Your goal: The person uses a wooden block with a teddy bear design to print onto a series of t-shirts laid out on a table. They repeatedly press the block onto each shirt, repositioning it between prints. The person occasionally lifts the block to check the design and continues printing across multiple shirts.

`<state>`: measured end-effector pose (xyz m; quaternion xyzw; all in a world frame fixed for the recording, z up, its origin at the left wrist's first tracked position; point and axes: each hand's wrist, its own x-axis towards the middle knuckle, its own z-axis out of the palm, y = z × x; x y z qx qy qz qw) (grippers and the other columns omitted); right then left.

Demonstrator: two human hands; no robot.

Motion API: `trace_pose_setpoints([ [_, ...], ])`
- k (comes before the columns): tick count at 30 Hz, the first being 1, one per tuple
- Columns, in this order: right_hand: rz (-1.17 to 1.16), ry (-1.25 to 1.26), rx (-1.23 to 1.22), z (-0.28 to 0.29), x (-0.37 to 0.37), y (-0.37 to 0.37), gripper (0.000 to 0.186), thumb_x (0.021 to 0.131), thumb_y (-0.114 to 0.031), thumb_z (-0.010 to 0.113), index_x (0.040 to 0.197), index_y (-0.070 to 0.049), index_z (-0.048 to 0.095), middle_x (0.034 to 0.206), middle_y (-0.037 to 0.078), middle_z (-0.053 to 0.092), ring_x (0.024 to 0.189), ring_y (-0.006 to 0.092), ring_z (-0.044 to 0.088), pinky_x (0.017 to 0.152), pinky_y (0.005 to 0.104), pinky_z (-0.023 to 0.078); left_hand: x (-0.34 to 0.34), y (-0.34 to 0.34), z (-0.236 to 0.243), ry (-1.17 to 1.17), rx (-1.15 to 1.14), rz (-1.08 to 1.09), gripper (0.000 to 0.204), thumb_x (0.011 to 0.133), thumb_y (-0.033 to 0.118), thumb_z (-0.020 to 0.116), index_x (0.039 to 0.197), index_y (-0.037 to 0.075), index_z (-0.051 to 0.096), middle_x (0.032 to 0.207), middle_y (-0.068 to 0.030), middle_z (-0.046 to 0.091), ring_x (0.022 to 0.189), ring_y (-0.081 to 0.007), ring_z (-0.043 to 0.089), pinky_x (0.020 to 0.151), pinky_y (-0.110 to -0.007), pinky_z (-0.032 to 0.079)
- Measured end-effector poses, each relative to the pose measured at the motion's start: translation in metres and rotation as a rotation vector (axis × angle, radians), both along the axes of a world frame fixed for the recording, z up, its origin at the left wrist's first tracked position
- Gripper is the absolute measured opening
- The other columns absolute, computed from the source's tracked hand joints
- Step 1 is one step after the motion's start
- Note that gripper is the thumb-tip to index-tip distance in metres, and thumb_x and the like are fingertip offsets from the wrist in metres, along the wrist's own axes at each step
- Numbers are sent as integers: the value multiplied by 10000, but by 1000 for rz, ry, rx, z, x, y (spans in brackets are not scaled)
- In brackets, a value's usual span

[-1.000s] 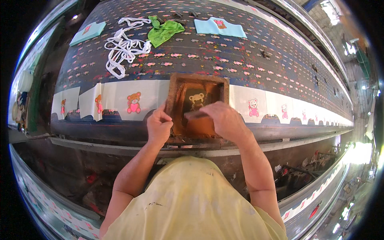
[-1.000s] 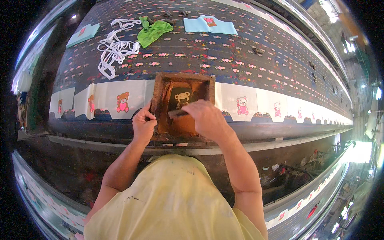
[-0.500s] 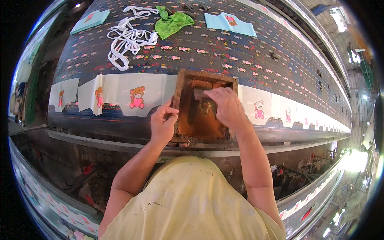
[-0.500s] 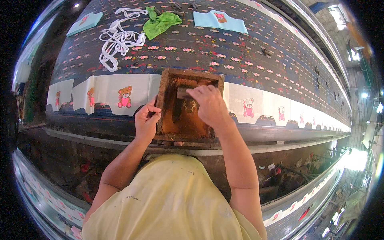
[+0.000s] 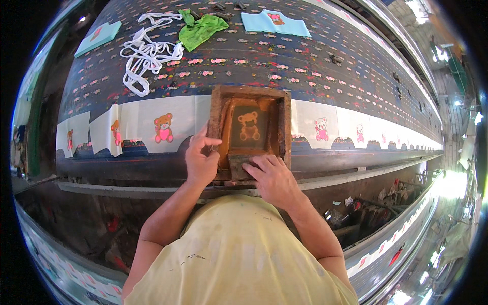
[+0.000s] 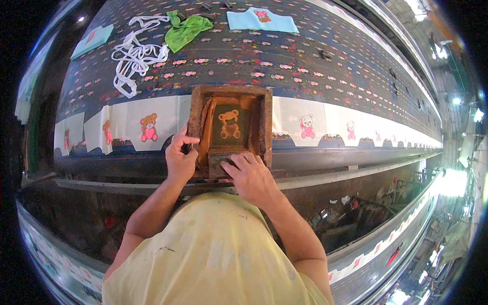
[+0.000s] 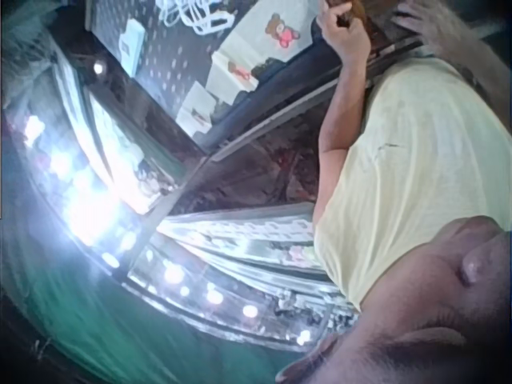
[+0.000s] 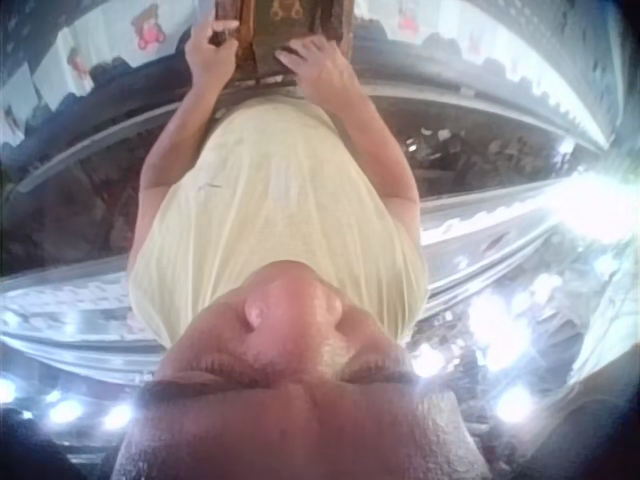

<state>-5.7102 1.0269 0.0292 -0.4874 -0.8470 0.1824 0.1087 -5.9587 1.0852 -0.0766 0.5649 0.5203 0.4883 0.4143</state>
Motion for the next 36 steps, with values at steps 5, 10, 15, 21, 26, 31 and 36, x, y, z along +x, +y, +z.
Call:
trace_pose_setpoints([
  [5,-20,-3,55,5,9,2,619,1025,-473,798,1451,-26,744,1580,187,650,1480,419,578,1192,570,512,-2,-6,6,12,163,5,263,826,-187,691,952,41,725,1716,-263,615,1432,-367,648,1153,-428,539],
  [10,-146,-223,259,0,6,29,847,1041,-618,733,1569,38,645,1682,270,577,1654,469,409,1296,604,406,-3,-8,14,47,304,0,254,837,-185,720,933,50,719,1721,-276,602,1406,-391,654,1092,-423,608],
  [15,-122,-307,256,-5,-1,59,928,1040,-693,681,1600,45,625,1690,254,582,1677,470,380,1339,588,361,-1,-9,17,-3,296,-9,244,854,-176,742,930,55,719,1719,-283,597,1405,-408,652,1118,-449,634],
  [21,-105,-248,261,-8,6,69,848,1042,-612,737,1617,1,626,1716,204,577,1644,466,432,1326,604,372,-3,-9,10,23,257,3,244,831,-157,757,919,67,724,1703,-281,619,1395,-405,663,1064,-452,628],
  [26,-335,30,255,-4,39,10,711,1048,-411,829,1632,-61,625,1746,201,545,1619,462,466,1308,617,389,-1,-8,5,13,249,32,254,810,-162,745,904,72,717,1685,-295,633,1364,-395,681,1065,-449,590],
  [31,-657,364,-1,-25,65,-45,530,1122,-152,744,1618,-1,631,1625,250,655,1494,423,627,1248,479,507,3,-7,11,67,251,30,255,813,-175,708,895,66,701,1683,-303,634,1378,-371,674,1169,-445,504],
  [36,-708,764,-242,-35,107,-63,504,1144,-121,714,1618,24,624,1632,240,662,1488,344,657,1200,424,538,46,-6,17,7,244,7,253,848,-180,674,923,60,699,1691,-312,622,1454,-381,643,1250,-481,441],
])
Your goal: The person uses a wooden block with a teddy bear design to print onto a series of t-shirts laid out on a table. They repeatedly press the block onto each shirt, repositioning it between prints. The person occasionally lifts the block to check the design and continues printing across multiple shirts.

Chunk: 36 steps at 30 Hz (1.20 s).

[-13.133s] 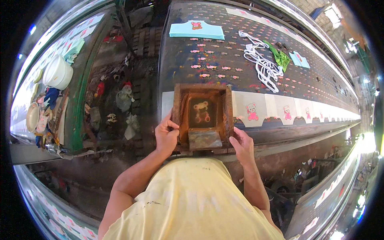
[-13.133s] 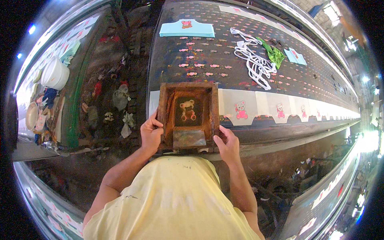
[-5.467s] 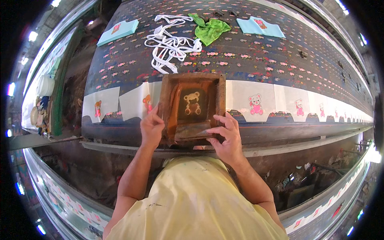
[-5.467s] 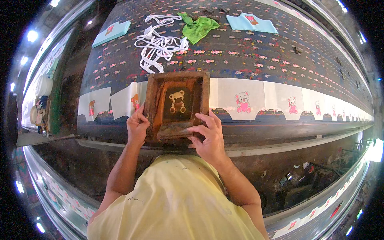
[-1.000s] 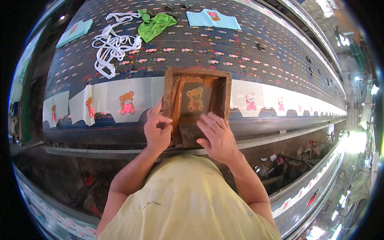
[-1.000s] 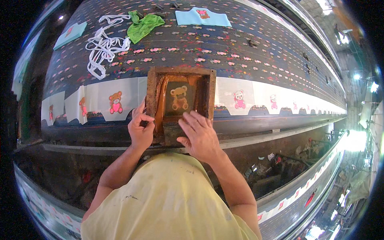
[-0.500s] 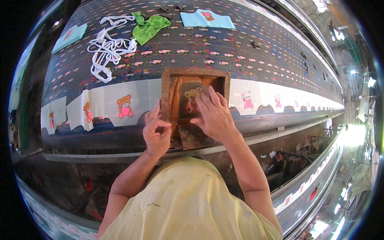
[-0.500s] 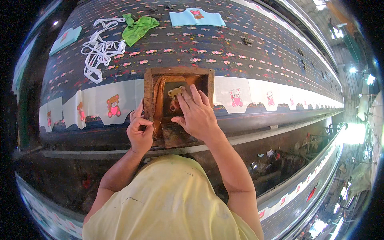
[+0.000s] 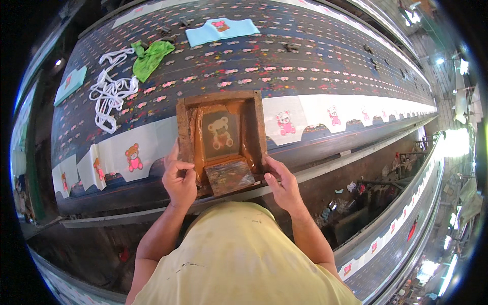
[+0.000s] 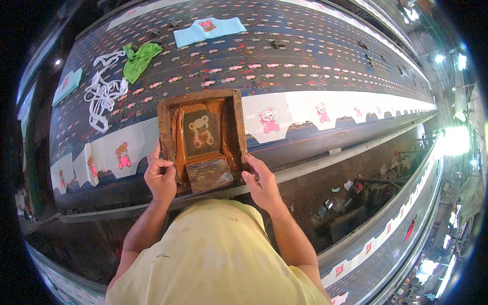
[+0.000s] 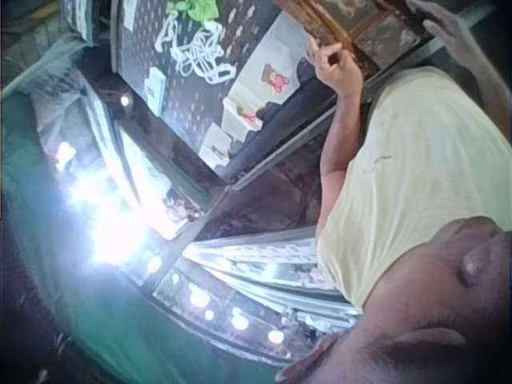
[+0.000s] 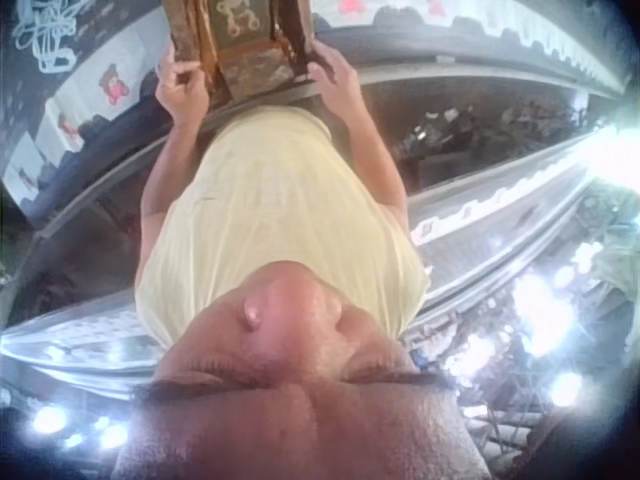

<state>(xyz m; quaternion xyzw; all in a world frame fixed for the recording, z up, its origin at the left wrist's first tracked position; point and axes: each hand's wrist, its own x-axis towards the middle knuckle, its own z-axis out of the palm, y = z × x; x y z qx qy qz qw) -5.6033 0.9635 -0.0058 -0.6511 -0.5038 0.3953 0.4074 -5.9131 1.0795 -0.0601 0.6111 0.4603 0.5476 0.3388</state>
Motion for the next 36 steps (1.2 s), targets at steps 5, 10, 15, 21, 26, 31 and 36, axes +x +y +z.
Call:
trace_pose_setpoints([
  [5,-55,-25,39,2,74,-8,466,1127,-118,731,1562,39,672,1617,248,674,1496,357,654,1224,433,522,90,-1,-6,-65,3,-16,252,853,-181,664,932,55,703,1690,-326,613,1578,-400,580,1353,-521,344],
  [10,-76,-73,119,-6,163,-10,424,1116,-108,736,1510,46,707,1581,258,695,1500,368,657,1204,431,543,177,-7,-14,-70,-41,-35,248,866,-200,641,958,27,684,1736,-343,551,1634,-408,549,1333,-470,402],
  [15,-47,-36,143,-5,217,-11,401,1101,-86,749,1483,32,721,1565,241,707,1428,389,690,1166,455,570,220,-9,-22,-251,-251,-35,276,857,-221,644,979,25,672,1770,-305,532,1578,-328,604,1264,-424,462],
  [21,186,-426,447,13,237,-1,426,971,-25,843,1391,-17,772,1452,194,751,1316,420,717,1108,518,598,223,-11,-27,-391,-427,16,296,837,-225,660,968,39,678,1790,-264,526,1443,-221,680,1115,-354,533],
  [26,404,-472,572,16,216,13,457,908,-92,906,1348,-52,789,1437,162,754,1327,390,715,1097,517,591,220,-11,-26,-342,-469,26,271,840,-212,675,962,28,700,1789,-255,530,1280,-148,708,994,-293,536],
  [31,562,-588,543,20,200,30,484,882,-75,847,1361,-57,780,1388,140,751,1320,370,702,1085,507,581,223,-11,-29,-276,-469,55,250,844,-199,687,956,24,711,1788,-260,529,1126,-111,710,907,-265,526],
  [36,588,-616,546,31,194,46,487,874,8,750,1356,-56,781,1336,123,772,1245,348,724,1042,494,583,225,-12,-28,-243,-469,65,226,848,-186,698,926,25,712,1764,-263,559,940,-76,687,800,-247,517],
])
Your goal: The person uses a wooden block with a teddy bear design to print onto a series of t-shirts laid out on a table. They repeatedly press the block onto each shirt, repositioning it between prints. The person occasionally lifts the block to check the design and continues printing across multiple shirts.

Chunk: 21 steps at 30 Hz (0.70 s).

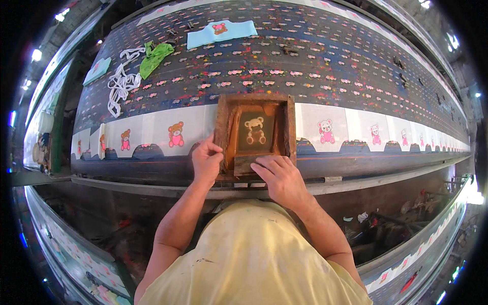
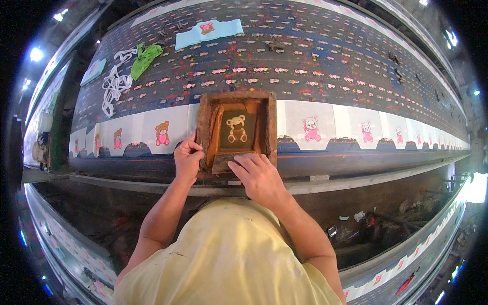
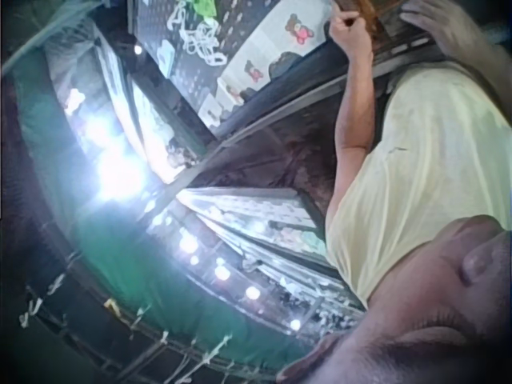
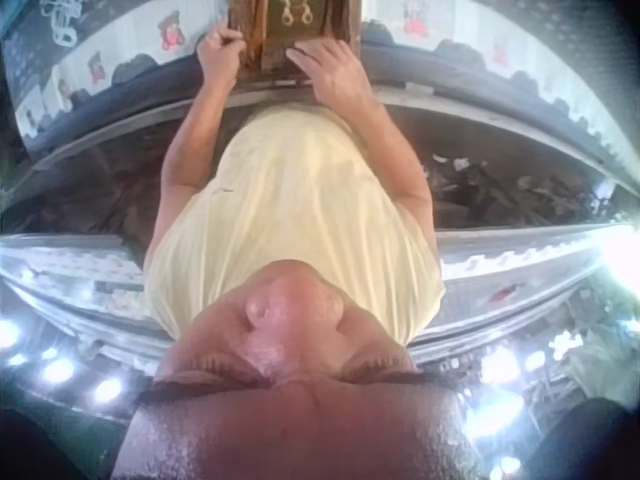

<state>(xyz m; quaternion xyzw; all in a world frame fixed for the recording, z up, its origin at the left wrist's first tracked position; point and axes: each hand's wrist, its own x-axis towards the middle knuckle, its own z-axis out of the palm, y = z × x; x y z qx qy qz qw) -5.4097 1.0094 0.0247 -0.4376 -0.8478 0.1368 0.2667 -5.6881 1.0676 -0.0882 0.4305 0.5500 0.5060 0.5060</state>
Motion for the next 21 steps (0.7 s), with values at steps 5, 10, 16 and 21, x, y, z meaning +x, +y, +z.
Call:
trace_pose_setpoints([
  [5,22,-139,-106,16,-7,20,491,862,29,725,1345,-36,783,1286,151,802,1198,365,748,1032,498,600,2,0,-3,32,31,-6,196,853,-169,707,896,22,707,1736,-241,601,862,-60,667,735,-240,508],
  [10,32,-146,-281,29,9,64,437,888,39,661,1298,-1,806,1210,200,831,1179,397,756,1070,513,607,5,1,-12,98,84,-16,173,850,-143,724,883,24,700,1705,-253,631,1059,-144,734,884,-292,555],
  [16,-111,-167,-206,10,6,131,427,929,53,631,1304,-30,817,1206,224,826,1180,435,756,1055,539,623,6,0,-9,179,135,-32,159,842,-117,732,863,33,683,1690,-302,623,1573,-368,613,1262,-421,456],
  [21,-126,-85,-171,-3,6,160,515,933,78,593,1380,-73,800,1242,201,810,1214,431,741,1080,530,602,6,0,1,234,184,-47,161,840,-115,722,856,40,683,1690,-273,634,1523,-374,644,1242,-422,470],
])
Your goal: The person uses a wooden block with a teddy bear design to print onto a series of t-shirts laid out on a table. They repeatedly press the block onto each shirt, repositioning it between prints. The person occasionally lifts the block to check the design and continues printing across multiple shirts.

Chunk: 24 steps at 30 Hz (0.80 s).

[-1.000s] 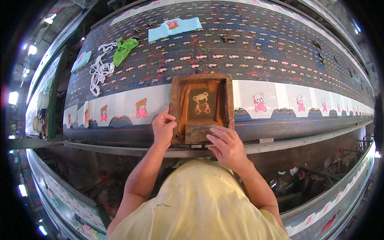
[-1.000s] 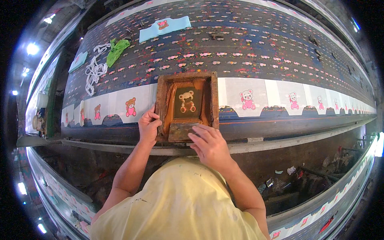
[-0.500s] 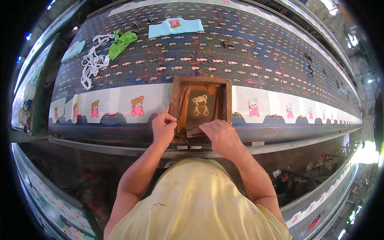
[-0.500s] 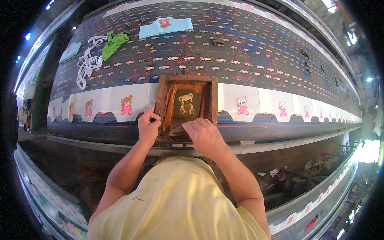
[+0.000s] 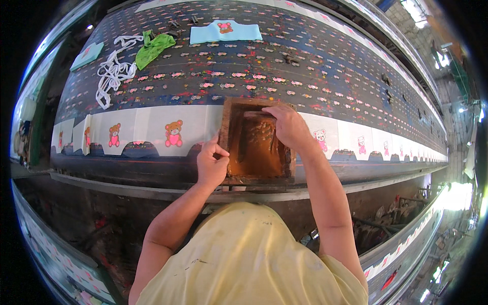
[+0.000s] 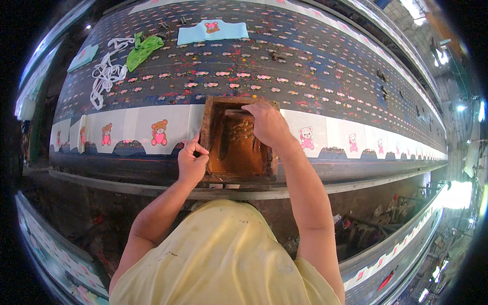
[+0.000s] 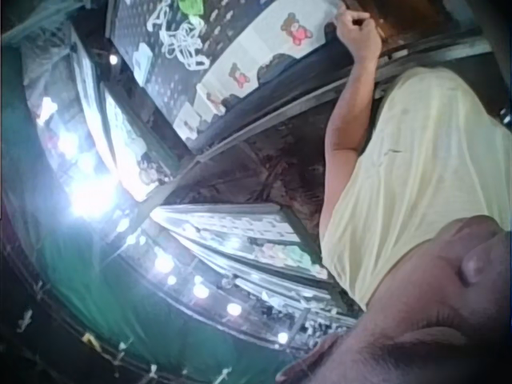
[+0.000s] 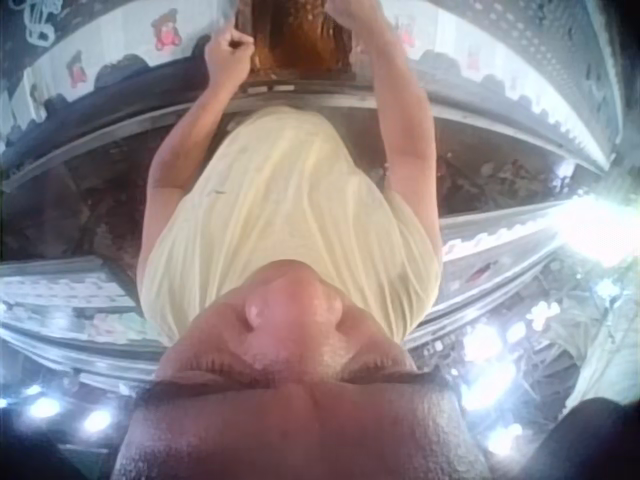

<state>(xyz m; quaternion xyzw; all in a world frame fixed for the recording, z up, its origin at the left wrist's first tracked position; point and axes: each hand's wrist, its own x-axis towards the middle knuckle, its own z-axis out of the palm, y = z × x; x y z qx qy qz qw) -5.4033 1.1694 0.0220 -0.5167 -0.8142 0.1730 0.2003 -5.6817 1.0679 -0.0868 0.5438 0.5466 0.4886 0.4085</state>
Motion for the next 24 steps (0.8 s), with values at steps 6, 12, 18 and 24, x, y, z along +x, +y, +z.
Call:
trace_pose_setpoints([
  [6,51,-116,74,-7,-10,-29,556,889,56,657,1387,-125,824,1237,141,785,1188,395,710,1087,504,582,-1,0,0,-11,10,-20,179,828,-127,712,869,44,678,1701,-257,631,1503,-363,641,1252,-432,452],
  [12,59,-132,16,2,-25,-96,560,897,66,646,1396,-121,817,1292,152,762,1224,403,691,1083,513,569,1,-1,-5,-39,28,-9,210,814,-144,709,877,52,670,1716,-235,625,1405,-343,673,1214,-421,475],
  [18,66,-159,-11,9,-35,-147,593,867,18,734,1436,-138,799,1331,149,729,1237,382,668,1087,520,562,-1,-1,-1,-56,6,-30,210,825,-141,716,890,55,678,1715,-247,621,1414,-346,667,1212,-419,482],
  [24,55,-72,-112,13,-28,-170,547,889,-157,912,1422,-123,797,1351,164,719,1326,391,653,1133,533,553,-2,1,0,6,-12,-17,199,842,-128,727,905,58,693,1702,-308,608,1432,-339,665,1218,-418,476],
])
